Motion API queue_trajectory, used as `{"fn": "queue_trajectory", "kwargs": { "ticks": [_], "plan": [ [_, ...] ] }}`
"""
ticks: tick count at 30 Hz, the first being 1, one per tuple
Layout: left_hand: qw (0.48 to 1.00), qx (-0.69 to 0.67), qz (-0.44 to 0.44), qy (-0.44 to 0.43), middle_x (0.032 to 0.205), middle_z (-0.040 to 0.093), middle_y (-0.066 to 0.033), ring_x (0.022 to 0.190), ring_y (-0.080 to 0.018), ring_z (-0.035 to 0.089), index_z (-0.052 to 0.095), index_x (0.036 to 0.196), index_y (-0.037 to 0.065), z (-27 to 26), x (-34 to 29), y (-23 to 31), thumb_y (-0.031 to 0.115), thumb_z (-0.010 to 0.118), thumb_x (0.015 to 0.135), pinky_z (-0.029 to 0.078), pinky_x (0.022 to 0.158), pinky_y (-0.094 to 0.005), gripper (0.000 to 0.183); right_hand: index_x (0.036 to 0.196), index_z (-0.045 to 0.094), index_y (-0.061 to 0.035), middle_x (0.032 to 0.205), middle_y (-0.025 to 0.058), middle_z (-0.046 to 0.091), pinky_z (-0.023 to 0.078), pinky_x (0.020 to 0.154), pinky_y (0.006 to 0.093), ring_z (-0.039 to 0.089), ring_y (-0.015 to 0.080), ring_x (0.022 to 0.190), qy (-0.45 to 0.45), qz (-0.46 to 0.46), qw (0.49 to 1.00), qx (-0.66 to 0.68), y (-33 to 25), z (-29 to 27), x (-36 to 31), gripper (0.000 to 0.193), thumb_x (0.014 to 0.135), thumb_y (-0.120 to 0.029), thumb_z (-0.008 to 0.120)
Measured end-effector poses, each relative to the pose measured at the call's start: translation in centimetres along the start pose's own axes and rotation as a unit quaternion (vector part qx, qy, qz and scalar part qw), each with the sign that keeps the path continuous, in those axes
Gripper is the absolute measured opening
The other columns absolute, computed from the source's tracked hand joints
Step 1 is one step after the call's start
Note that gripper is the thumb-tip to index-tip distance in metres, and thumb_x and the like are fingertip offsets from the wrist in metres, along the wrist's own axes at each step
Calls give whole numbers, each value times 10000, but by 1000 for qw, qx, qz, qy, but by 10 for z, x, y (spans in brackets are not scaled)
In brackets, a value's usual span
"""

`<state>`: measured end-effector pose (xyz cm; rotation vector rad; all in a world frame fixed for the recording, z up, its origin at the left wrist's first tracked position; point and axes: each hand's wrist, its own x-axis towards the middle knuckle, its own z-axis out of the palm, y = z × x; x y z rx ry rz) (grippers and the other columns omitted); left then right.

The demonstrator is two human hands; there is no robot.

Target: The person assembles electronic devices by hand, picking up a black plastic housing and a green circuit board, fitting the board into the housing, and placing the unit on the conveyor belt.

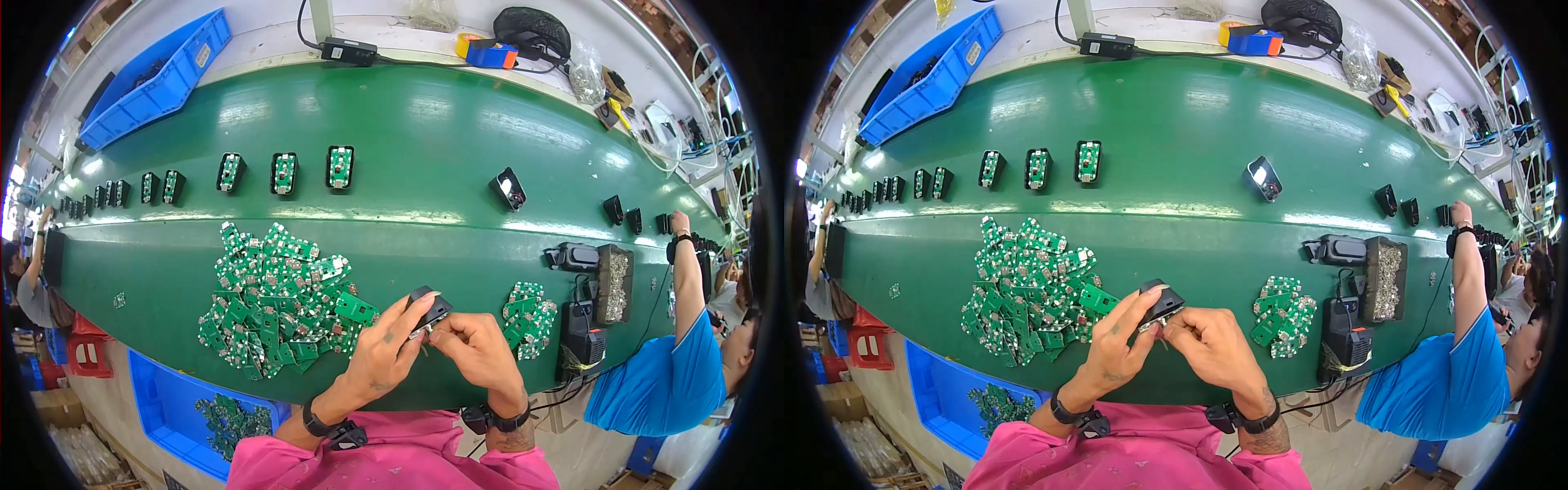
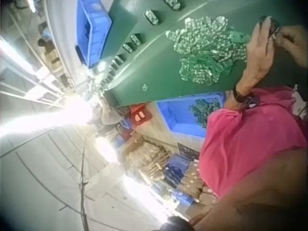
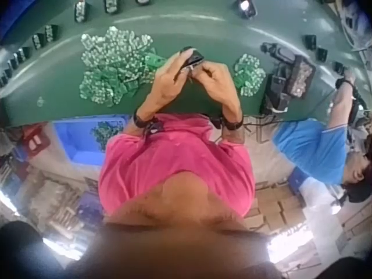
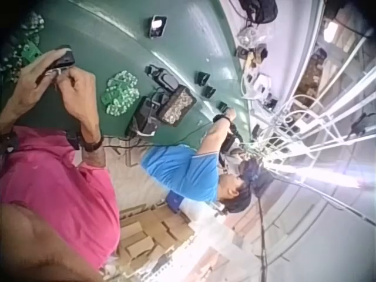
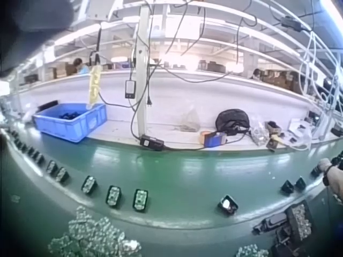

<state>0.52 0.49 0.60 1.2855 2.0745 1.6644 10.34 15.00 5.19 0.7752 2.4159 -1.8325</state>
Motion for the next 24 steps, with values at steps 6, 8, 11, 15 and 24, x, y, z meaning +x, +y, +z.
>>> {"fn": "queue_trajectory", "kwargs": {
  "ticks": [6, 8, 11, 15, 24],
  "plan": [
    [1000, 20, 2, 17, 1245, 619, -245, 1044, -384, 667, 539, 1345, 5, 1, -2, -2, -47, 650, 844, 561, 840, -382, 516, 796, 674, 34, 621, 72, 624, 398, 494, 282, 507, 83, 534, 14, 1, 999, 33, 8, 6, 3, 126, 866, -62, 630],
    [999, 24, 15, 22, 1255, 616, -241, 1039, -366, 676, 533, 1352, 3, 0, -1, -2, -45, 644, 854, 572, 826, -374, 512, 799, 673, 32, 628, 73, 624, 391, 488, 278, 498, 78, 528, 3, 23, 996, 85, 10, 6, 4, 123, 866, -61, 630],
    [998, -42, -37, -8, 1294, 598, -228, 1029, -295, 688, 513, 1372, -6, -2, -2, -3, -46, 630, 872, 597, 792, -343, 514, 784, 662, 21, 649, 93, 628, 407, 489, 282, 528, 100, 524, 27, -3, 999, 32, 11, 8, 1, 108, 852, -56, 630],
    [996, -65, -64, -20, 1315, 586, -207, 997, -225, 692, 491, 1396, -8, -2, -3, -4, -61, 603, 892, 609, 771, -318, 519, 769, 645, 25, 636, 68, 608, 402, 478, 266, 529, 100, 508, 98, -139, 981, -93, 4, 14, 0, 61, 816, -12, 639],
    [978, -151, -143, -32, 1268, 602, -176, 954, -183, 690, 464, 1434, 11, -4, -2, 3, -61, 581, 913, 596, 776, -288, 539, 737, 623, 16, 634, 87, 592, 405, 467, 302, 528, 154, 481, 131, -177, 966, -137, 1, 19, -1, 63, 793, 1, 650]
  ]
}}
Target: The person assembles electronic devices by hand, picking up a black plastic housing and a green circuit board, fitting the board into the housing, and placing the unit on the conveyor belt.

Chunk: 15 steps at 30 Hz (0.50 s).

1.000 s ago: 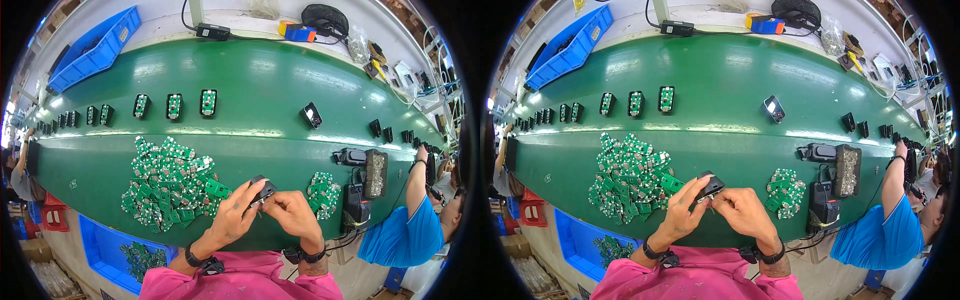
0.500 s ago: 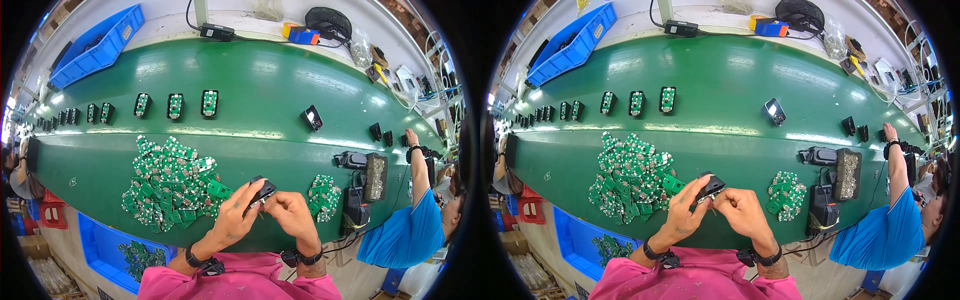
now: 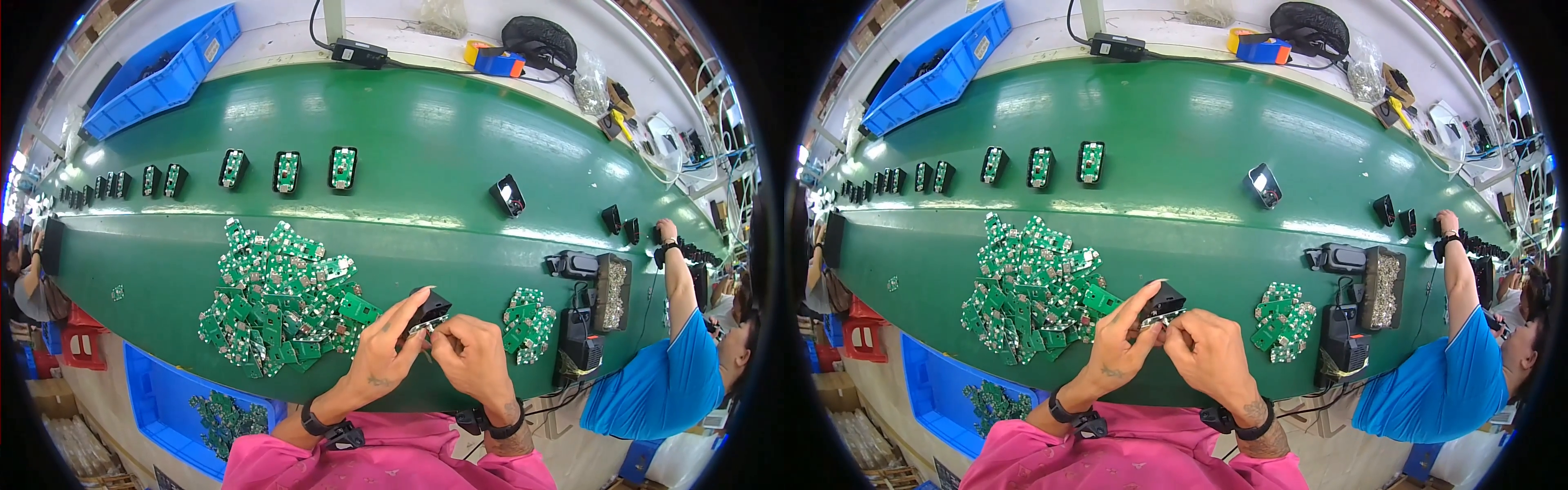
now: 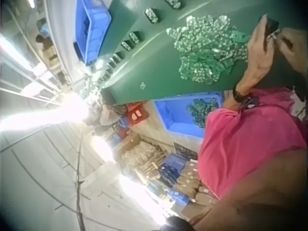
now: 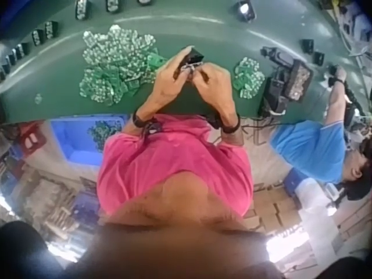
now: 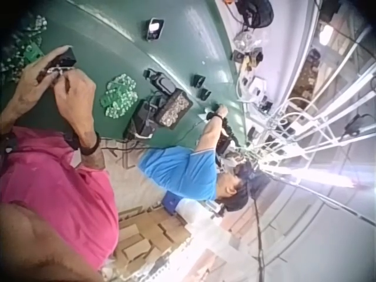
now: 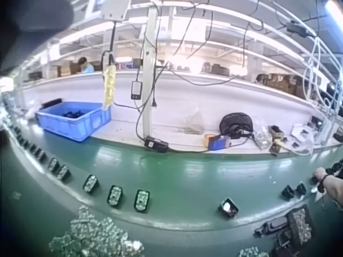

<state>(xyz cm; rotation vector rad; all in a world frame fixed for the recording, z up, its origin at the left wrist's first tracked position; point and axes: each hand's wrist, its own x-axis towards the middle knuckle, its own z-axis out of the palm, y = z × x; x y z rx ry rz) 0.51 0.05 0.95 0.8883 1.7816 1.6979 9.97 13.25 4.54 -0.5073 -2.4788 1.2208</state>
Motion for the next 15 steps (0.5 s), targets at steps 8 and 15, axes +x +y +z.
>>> {"fn": "queue_trajectory", "kwargs": {
  "ticks": [8, 15],
  "plan": [
    [989, 113, 97, 14, 1286, 600, -205, 981, -238, 689, 491, 1403, -4, 2, 1, -5, -48, 600, 898, 581, 758, -313, 519, 741, 624, 18, 640, 95, 598, 405, 467, 313, 531, 163, 487, -17, 10, 1000, -3, 3, 0, -1, 82, 809, -20, 648],
    [972, 179, 135, 65, 1245, 621, -231, 1026, -284, 691, 519, 1375, -6, 5, 2, -10, -44, 607, 886, 571, 777, -324, 498, 806, 609, 1, 705, 148, 610, 480, 550, 406, 619, 335, 624, -31, 9, 999, -27, 5, 8, 2, 59, 827, -38, 647]
  ]
}}
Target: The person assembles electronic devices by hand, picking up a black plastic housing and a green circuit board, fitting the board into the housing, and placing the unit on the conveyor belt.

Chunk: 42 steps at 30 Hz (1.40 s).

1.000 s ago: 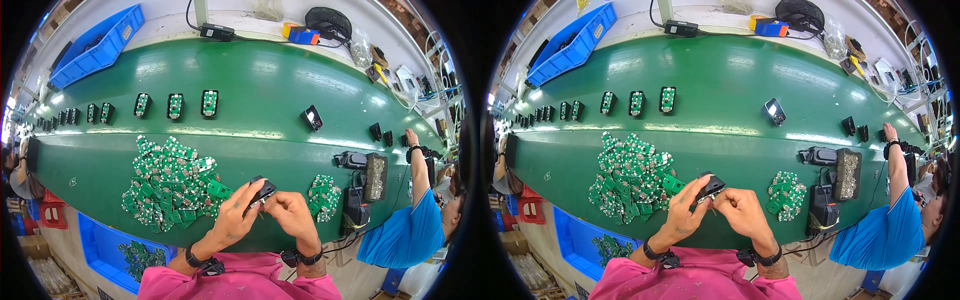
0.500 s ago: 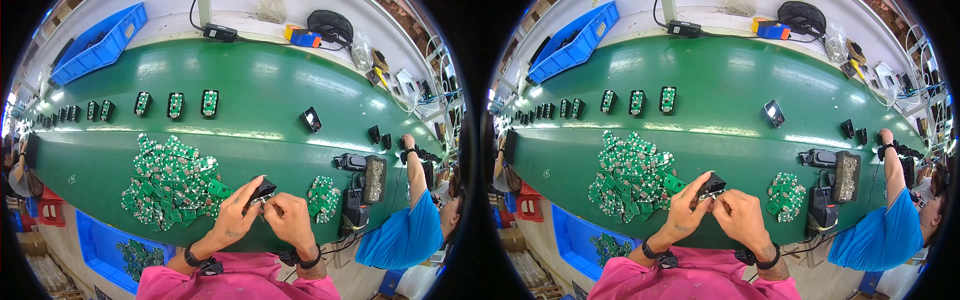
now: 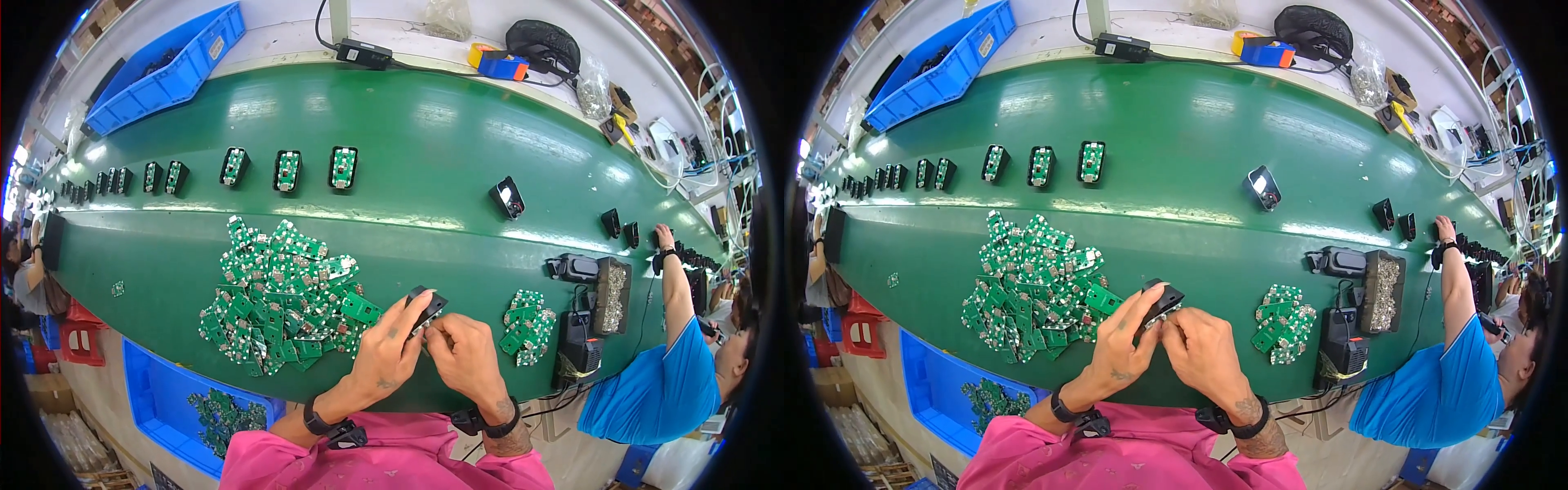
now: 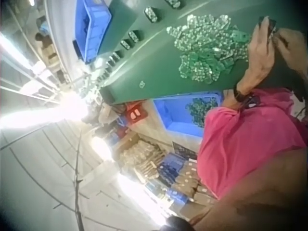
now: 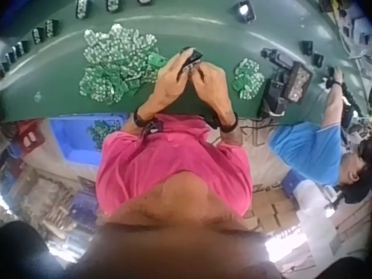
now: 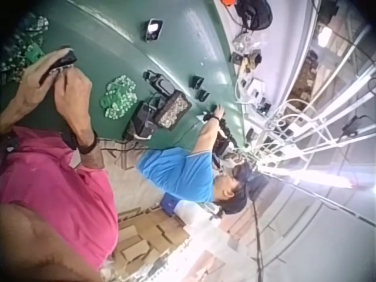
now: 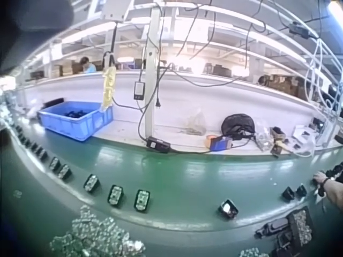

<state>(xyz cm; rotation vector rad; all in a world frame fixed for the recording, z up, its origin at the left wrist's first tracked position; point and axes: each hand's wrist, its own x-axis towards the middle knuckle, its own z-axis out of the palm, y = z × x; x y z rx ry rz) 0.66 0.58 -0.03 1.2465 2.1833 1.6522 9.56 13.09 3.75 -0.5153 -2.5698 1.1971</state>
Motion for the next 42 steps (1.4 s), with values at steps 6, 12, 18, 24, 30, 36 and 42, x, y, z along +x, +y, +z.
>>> {"fn": "queue_trajectory", "kwargs": {
  "ticks": [6, 12, 18, 24, 30, 36, 42],
  "plan": [
    [969, -187, -154, 37, 1287, 589, -199, 931, -193, 692, 404, 1457, 19, -8, 2, 0, -3, 557, 961, 587, 762, -298, 519, 849, 645, 17, 711, 124, 626, 478, 546, 359, 609, 260, 595, 47, -24, 998, 36, -13, 4, 16, 92, 873, -70, 664],
    [917, -354, -151, 105, 1277, 507, -164, 882, -200, 669, 343, 1435, 34, -11, 1, -13, -36, 554, 962, 601, 745, -306, 523, 960, 668, 73, 728, 88, 665, 482, 542, 280, 606, 141, 592, 40, -36, 997, 54, -11, 5, 43, 166, 897, -81, 670],
    [903, -387, -184, 24, 1338, 509, -106, 1043, -178, 638, 374, 1448, 68, -8, 3, -14, -63, 583, 933, 591, 817, -303, 572, 836, 655, 53, 713, 72, 696, 517, 553, 262, 647, 107, 614, -3, 53, 977, 205, 14, 3, 35, 136, 869, -61, 722],
    [934, -315, -169, 8, 1186, 622, -82, 787, -123, 646, 500, 1400, 102, -1, 14, -5, -62, 557, 883, 555, 663, -271, 545, 764, 613, 25, 658, 60, 627, 436, 500, 271, 561, 116, 550, 79, 56, 938, 333, 29, 15, 20, 160, 888, -57, 670],
    [986, -147, -82, -2, 1338, 508, -206, 1144, -376, 576, 516, 1375, 106, -19, 25, 0, -25, 572, 785, 493, 930, -392, 606, 894, 662, 5, 721, 31, 624, 411, 510, 257, 534, 89, 613, 11, -7, 984, 178, 23, -4, 36, 240, 1009, -175, 553],
    [988, -153, -14, -24, 1154, 591, -200, 1053, -413, 582, 533, 1304, 44, -9, 36, -9, 148, 607, 839, 470, 934, -423, 483, 816, 614, 17, 676, 58, 607, 434, 541, 335, 537, 146, 614, -28, 99, 967, 233, 52, -6, 32, 299, 987, -228, 604],
    [990, -140, -18, 1, 1275, 572, -201, 1131, -404, 586, 543, 1329, 64, 7, 28, -24, 50, 538, 881, 474, 961, -416, 447, 884, 677, 21, 726, 175, 655, 508, 627, 390, 620, 268, 632, 9, -38, 999, 24, 15, -10, 25, 295, 994, -240, 595]
  ]
}}
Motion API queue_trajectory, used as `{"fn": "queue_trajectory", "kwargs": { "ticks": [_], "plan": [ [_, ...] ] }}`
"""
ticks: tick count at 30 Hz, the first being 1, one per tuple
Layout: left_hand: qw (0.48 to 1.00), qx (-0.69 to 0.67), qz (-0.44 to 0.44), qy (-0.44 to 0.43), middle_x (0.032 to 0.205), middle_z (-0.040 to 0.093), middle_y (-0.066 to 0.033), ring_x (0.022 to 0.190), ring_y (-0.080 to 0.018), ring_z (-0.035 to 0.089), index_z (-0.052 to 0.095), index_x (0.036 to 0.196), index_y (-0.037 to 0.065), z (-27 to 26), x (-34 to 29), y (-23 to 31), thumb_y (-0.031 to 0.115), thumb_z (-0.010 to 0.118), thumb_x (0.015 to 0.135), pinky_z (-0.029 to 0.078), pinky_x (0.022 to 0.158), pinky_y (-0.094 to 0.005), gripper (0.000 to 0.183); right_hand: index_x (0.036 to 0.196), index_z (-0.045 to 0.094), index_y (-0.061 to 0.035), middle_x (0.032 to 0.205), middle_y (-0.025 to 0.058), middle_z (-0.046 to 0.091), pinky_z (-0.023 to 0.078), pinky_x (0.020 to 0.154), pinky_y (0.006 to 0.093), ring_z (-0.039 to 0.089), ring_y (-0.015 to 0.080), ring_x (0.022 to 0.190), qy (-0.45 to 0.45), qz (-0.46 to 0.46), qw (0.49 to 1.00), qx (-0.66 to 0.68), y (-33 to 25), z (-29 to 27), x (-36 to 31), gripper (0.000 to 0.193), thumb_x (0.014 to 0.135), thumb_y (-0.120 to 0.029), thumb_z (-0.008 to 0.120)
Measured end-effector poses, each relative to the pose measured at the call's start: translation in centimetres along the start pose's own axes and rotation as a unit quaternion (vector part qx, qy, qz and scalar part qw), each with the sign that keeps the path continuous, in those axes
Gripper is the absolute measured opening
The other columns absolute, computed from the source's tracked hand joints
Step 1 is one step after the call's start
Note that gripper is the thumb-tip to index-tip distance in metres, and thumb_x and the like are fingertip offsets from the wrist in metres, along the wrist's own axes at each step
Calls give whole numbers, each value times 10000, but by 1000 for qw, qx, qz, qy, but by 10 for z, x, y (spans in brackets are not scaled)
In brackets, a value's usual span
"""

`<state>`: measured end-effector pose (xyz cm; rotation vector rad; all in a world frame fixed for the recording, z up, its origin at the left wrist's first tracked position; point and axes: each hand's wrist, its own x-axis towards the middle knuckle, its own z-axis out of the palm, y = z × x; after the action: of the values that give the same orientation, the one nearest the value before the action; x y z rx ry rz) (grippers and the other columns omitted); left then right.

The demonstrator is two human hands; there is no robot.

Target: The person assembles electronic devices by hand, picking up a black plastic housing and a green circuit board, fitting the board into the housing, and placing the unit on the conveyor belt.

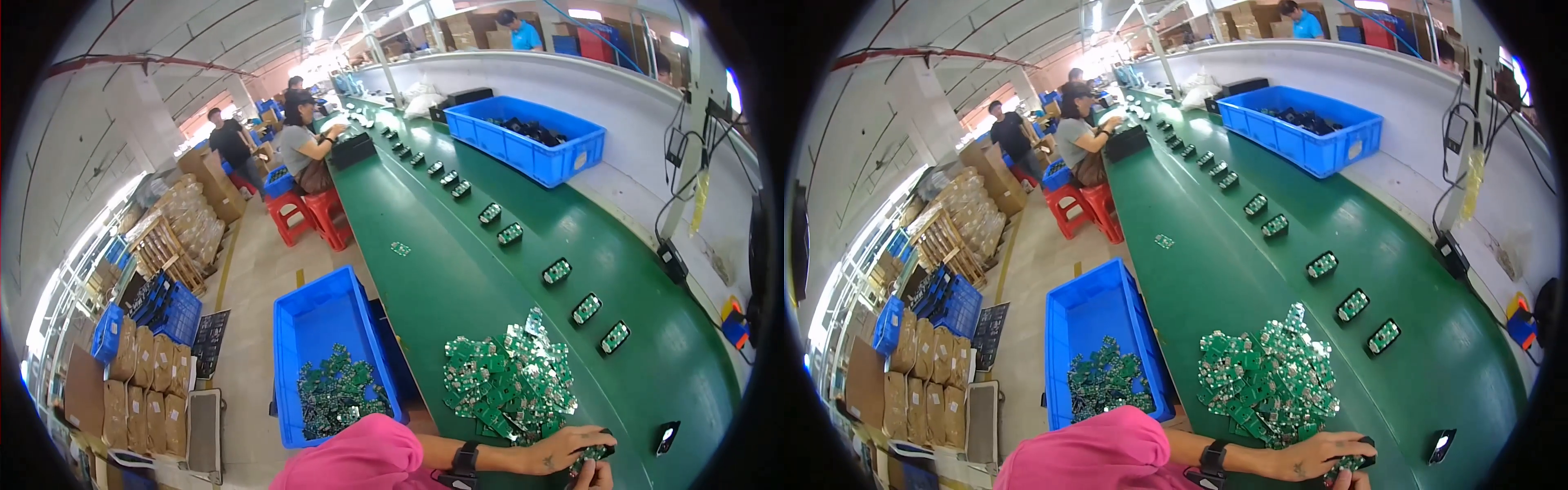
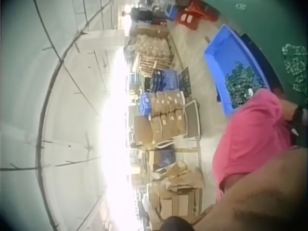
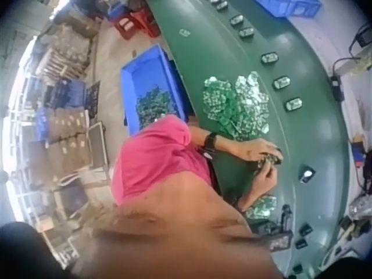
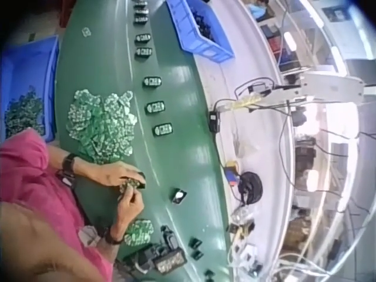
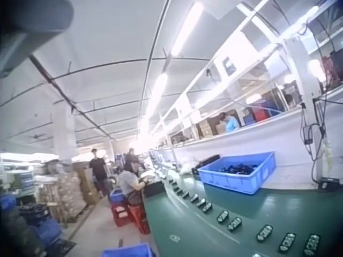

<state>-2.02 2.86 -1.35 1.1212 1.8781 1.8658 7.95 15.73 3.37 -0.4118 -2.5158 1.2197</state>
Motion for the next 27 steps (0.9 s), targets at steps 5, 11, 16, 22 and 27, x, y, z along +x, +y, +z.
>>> {"fn": "queue_trajectory", "kwargs": {
  "ticks": [5, 11, 16, 22, 27],
  "plan": [
    [996, 71, -10, 60, 1327, 587, -176, 1265, -338, 556, 594, 1296, 45, -1, 1, 7, -7, 517, 896, 452, 1065, -382, 411, 696, 571, 11, 645, 161, 548, 377, 533, 416, 525, 293, 560, 59, -27, 998, 18, 20, 19, 3, 231, 891, -102, 617],
    [995, -54, -80, 26, 1233, 640, -123, 1084, -183, 634, 536, 1366, 22, -13, 4, 15, -103, 462, 885, 505, 867, -276, 502, 718, 594, -11, 646, 139, 554, 424, 524, 401, 552, 311, 550, 82, -18, 996, 6, 0, 17, 15, 197, 882, -81, 679],
    [983, -146, -108, -5, 1145, 634, -101, 897, -123, 663, 466, 1394, 3, -8, 0, 9, 26, 520, 991, 570, 700, -266, 408, 714, 599, -32, 638, 109, 564, 425, 483, 398, 569, 289, 525, 82, -50, 995, -18, 8, 16, 9, 222, 901, -115, 687],
    [973, -142, -178, 32, 1094, 635, -153, 720, -139, 680, 445, 1339, -6, -5, -5, 8, 68, 495, 1022, 560, 544, -234, 329, 874, 602, -27, 636, 101, 576, 438, 478, 393, 579, 289, 517, 60, 10, 998, -36, 10, 21, 5, 145, 916, -141, 679],
    [971, -120, -204, 27, 1031, 646, -149, 625, -128, 654, 442, 1322, -4, -7, -5, 8, 77, 494, 1025, 538, 517, -230, 313, 1232, 541, -21, 770, 151, 644, 513, 562, 399, 652, 314, 618, 18, 49, 996, 71, 5, 28, 11, 299, 950, -97, 609]
  ]
}}
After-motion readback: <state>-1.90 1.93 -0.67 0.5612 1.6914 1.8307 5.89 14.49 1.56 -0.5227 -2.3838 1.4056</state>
